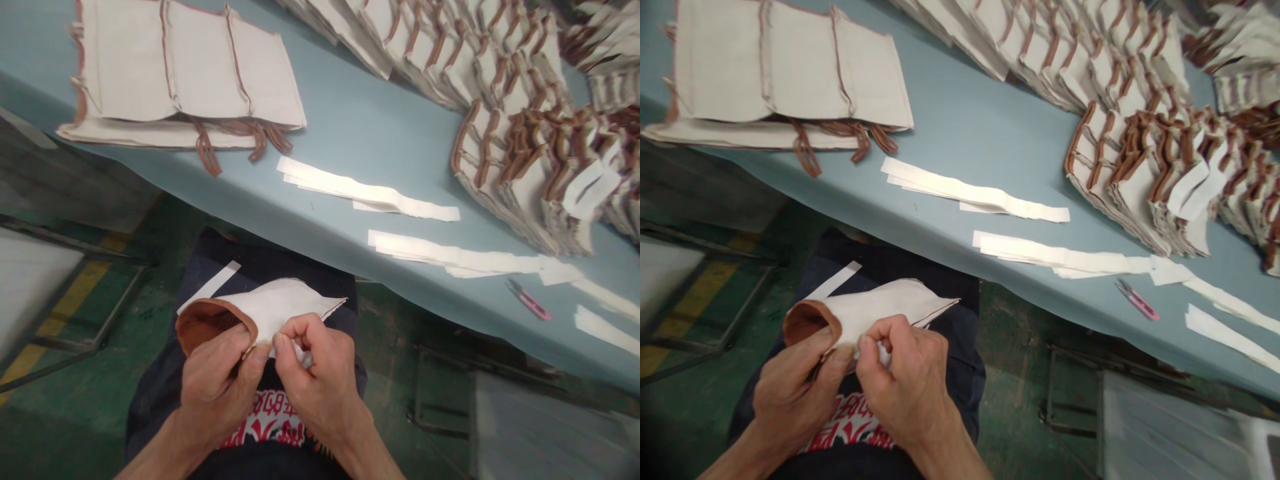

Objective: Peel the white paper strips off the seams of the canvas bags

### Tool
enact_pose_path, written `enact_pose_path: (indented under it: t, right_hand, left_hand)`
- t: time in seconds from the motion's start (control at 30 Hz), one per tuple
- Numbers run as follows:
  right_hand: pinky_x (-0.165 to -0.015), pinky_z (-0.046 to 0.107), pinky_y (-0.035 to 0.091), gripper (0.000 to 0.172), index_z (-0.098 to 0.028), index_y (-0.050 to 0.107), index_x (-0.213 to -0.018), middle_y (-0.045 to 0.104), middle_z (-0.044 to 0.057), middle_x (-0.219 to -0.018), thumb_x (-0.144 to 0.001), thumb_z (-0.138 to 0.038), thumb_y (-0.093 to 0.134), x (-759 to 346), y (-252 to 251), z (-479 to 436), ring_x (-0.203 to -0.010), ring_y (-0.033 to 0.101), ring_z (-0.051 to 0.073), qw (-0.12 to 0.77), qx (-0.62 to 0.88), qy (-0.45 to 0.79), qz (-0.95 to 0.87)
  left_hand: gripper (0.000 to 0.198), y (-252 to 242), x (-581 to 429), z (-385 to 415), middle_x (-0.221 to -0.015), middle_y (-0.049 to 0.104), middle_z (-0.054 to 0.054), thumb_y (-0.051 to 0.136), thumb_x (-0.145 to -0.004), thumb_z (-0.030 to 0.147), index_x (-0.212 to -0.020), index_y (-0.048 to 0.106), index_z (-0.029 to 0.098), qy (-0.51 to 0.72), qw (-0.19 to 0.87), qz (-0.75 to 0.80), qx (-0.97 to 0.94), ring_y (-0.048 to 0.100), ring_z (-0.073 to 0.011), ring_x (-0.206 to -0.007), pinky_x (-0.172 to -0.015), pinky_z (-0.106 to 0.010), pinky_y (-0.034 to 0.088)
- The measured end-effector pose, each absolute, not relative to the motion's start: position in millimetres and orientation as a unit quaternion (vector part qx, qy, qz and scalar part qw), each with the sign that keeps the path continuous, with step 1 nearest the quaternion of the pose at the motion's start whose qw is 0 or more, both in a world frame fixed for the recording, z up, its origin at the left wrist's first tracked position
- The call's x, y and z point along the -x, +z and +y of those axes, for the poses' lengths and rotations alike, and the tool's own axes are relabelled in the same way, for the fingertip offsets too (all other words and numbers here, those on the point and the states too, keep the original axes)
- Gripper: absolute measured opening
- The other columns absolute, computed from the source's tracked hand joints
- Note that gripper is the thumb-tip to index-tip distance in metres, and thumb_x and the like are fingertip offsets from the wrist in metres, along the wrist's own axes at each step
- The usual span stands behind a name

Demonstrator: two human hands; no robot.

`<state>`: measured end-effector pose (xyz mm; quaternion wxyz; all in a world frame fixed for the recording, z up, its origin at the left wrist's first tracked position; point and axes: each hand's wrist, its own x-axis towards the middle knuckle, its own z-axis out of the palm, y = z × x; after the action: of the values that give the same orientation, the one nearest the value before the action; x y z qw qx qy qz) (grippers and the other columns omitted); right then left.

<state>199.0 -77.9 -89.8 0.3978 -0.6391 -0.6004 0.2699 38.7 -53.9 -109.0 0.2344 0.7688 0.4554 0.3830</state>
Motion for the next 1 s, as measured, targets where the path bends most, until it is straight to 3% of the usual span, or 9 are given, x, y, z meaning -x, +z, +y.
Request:
enact_pose_path:
  t: [0.2,0.37,0.5,0.67,0.87,1.0]
  right_hand:
    - [-0.052,0.023,0.038,0.019,-0.023,0.065,-0.077,0.06,-0.007,-0.058,-0.096,-0.028,0.062,-192,-86,-76,-0.048,0.058,0.011,0.375,0.668,0.373,-0.523]
    - [-0.061,0.028,0.046,0.022,-0.025,0.064,-0.079,0.07,-0.001,-0.065,-0.092,-0.042,0.059,-186,-84,-73,-0.059,0.068,0.019,0.327,0.692,0.465,-0.445]
    - [-0.065,0.031,0.046,0.025,-0.026,0.062,-0.078,0.072,0.001,-0.068,-0.092,-0.046,0.057,-182,-86,-72,-0.064,0.069,0.021,0.317,0.71,0.464,-0.425]
    - [-0.065,0.03,0.046,0.024,-0.026,0.061,-0.079,0.069,0.0,-0.069,-0.091,-0.046,0.057,-176,-90,-74,-0.066,0.065,0.019,0.325,0.694,0.506,-0.397]
    - [-0.05,0.022,0.036,0.035,-0.025,0.052,-0.074,0.048,-0.009,-0.059,-0.089,-0.051,0.07,-176,-100,-80,-0.053,0.04,0.01,0.39,0.613,0.622,-0.292]
    - [-0.049,0.022,0.033,0.037,-0.026,0.051,-0.076,0.05,-0.009,-0.059,-0.089,-0.053,0.072,-181,-103,-87,-0.052,0.039,0.01,0.405,0.628,0.6,-0.285]
  left_hand:
    - [0.024,-109,-39,-56,-0.063,0.069,0.008,0.057,-0.095,0.01,-0.075,0.064,0.022,0.398,0.253,0.49,-0.733,0.067,-0.0088,-0.051,-0.058,-0.016,0.051]
    - [0.031,-112,-44,-56,-0.052,0.049,0.011,0.054,-0.095,0.015,-0.065,0.054,0.024,0.395,0.305,0.552,-0.668,0.048,-0.0091,-0.041,-0.044,-0.018,0.039]
    - [0.031,-113,-47,-54,-0.052,0.048,0.009,0.054,-0.093,0.025,-0.063,0.053,0.025,0.378,0.365,0.586,-0.617,0.048,-0.0112,-0.043,-0.042,-0.02,0.04]
    - [0.028,-110,-46,-57,-0.054,0.049,0.006,0.057,-0.087,0.034,-0.061,0.053,0.025,0.371,0.418,0.617,-0.554,0.048,-0.013,-0.048,-0.047,-0.023,0.041]
    - [0.029,-117,-45,-65,-0.057,0.054,0.004,0.066,-0.084,0.043,-0.064,0.061,0.022,0.362,0.525,0.613,-0.467,0.048,-0.014,-0.05,-0.047,-0.025,0.04]
    - [0.033,-122,-43,-67,-0.058,0.058,0.002,0.067,-0.089,0.049,-0.074,0.066,0.02,0.339,0.615,0.589,-0.401,0.05,-0.0151,-0.05,-0.045,-0.024,0.042]
